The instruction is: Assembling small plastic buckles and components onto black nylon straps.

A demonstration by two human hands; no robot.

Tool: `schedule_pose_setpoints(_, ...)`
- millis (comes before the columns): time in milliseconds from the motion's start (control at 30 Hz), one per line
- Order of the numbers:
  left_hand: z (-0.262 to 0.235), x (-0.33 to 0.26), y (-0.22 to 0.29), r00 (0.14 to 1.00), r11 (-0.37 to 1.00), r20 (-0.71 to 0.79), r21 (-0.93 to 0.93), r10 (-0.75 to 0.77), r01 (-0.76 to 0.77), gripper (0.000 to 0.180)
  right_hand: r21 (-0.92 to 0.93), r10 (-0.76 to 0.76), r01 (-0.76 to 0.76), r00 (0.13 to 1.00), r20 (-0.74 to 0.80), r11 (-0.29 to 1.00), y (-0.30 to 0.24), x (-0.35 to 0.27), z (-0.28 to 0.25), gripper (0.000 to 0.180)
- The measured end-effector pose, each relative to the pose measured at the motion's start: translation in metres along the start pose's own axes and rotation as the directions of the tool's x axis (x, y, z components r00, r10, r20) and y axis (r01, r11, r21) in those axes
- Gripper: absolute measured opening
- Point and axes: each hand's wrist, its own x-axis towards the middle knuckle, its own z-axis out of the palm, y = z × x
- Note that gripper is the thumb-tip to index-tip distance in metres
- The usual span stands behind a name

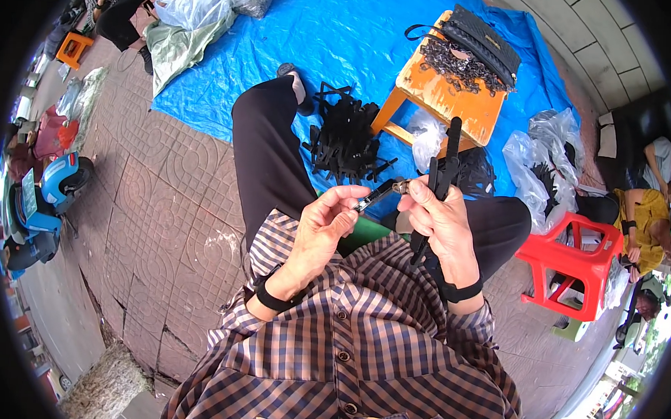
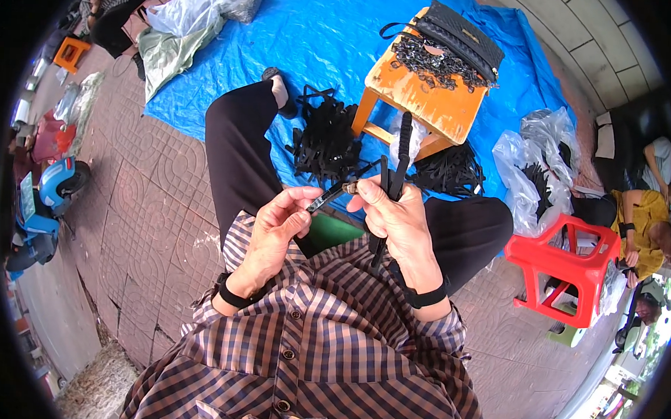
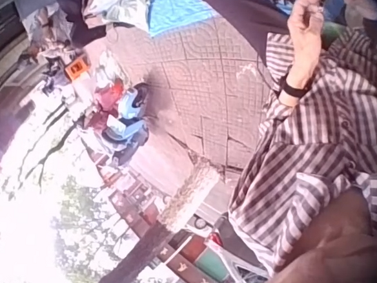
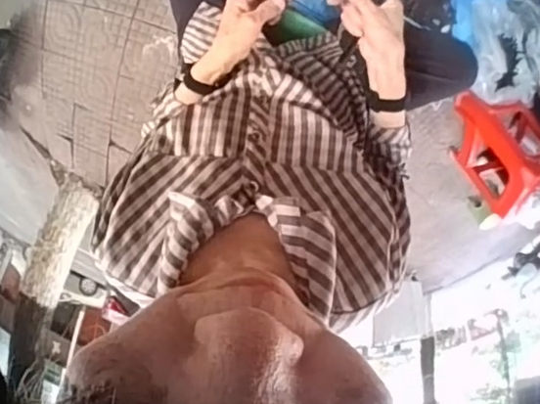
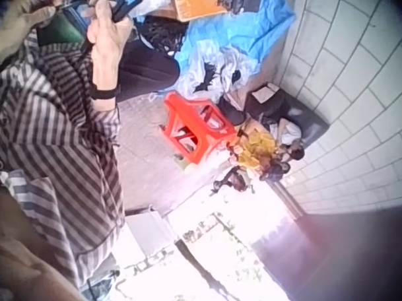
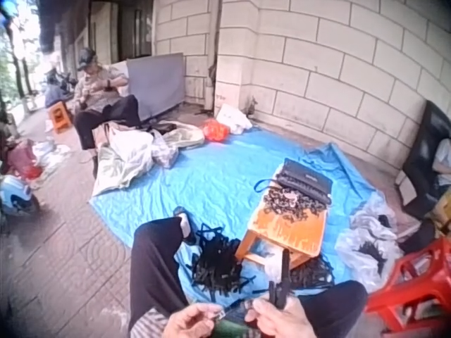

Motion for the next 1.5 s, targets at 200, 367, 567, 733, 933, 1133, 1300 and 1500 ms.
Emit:
schedule_pose_setpoints(200, -0.001, -0.001, 0.002, 0.998, 0.999, 0.050, -0.015, -0.048, 0.049, 0.027, 0.015, 0.025, -0.025, 1.000, -0.005, 1.000, -0.004, -0.003, 0.000, 0.021)
schedule_pose_setpoints(367, -0.005, 0.001, -0.001, 0.997, 0.998, 0.057, -0.040, -0.049, 0.052, 0.025, -0.036, 0.029, -0.030, 0.999, -0.031, 0.999, 0.002, 0.001, -0.004, 0.021)
schedule_pose_setpoints(567, -0.001, 0.000, 0.000, 0.997, 0.999, 0.068, 0.011, -0.042, 0.041, 0.022, -0.041, 0.103, -0.103, 0.995, -0.001, 0.994, 0.008, 0.002, 0.000, 0.024)
schedule_pose_setpoints(733, -0.004, 0.001, -0.004, 0.996, 0.999, 0.070, 0.008, -0.051, 0.051, 0.021, -0.039, 0.163, -0.163, 0.987, -0.016, 0.986, 0.018, 0.002, 0.002, 0.016)
schedule_pose_setpoints(933, -0.009, 0.001, -0.010, 0.984, 0.985, 0.058, -0.001, -0.170, 0.170, 0.023, -0.297, 0.124, -0.141, 0.989, -0.076, 0.944, 0.033, 0.001, 0.013, 0.019)
schedule_pose_setpoints(1133, 0.002, 0.000, -0.008, 1.000, 0.989, 0.025, 0.146, 0.007, -0.011, 0.026, -0.463, -0.045, 0.046, 0.999, 0.013, 0.885, 0.045, -0.001, 0.016, 0.017)
schedule_pose_setpoints(1300, -0.002, 0.000, -0.008, 0.999, 0.979, 0.038, 0.202, 0.005, -0.012, 0.022, -0.082, 0.053, -0.049, 0.998, 0.043, 0.995, 0.033, -0.001, 0.003, 0.021)
schedule_pose_setpoints(1500, 0.004, -0.003, -0.009, 0.992, 0.943, 0.128, 0.329, 0.012, -0.053, 0.021, -0.330, -0.146, 0.171, 0.984, 0.102, 0.928, 0.032, -0.008, 0.016, 0.027)
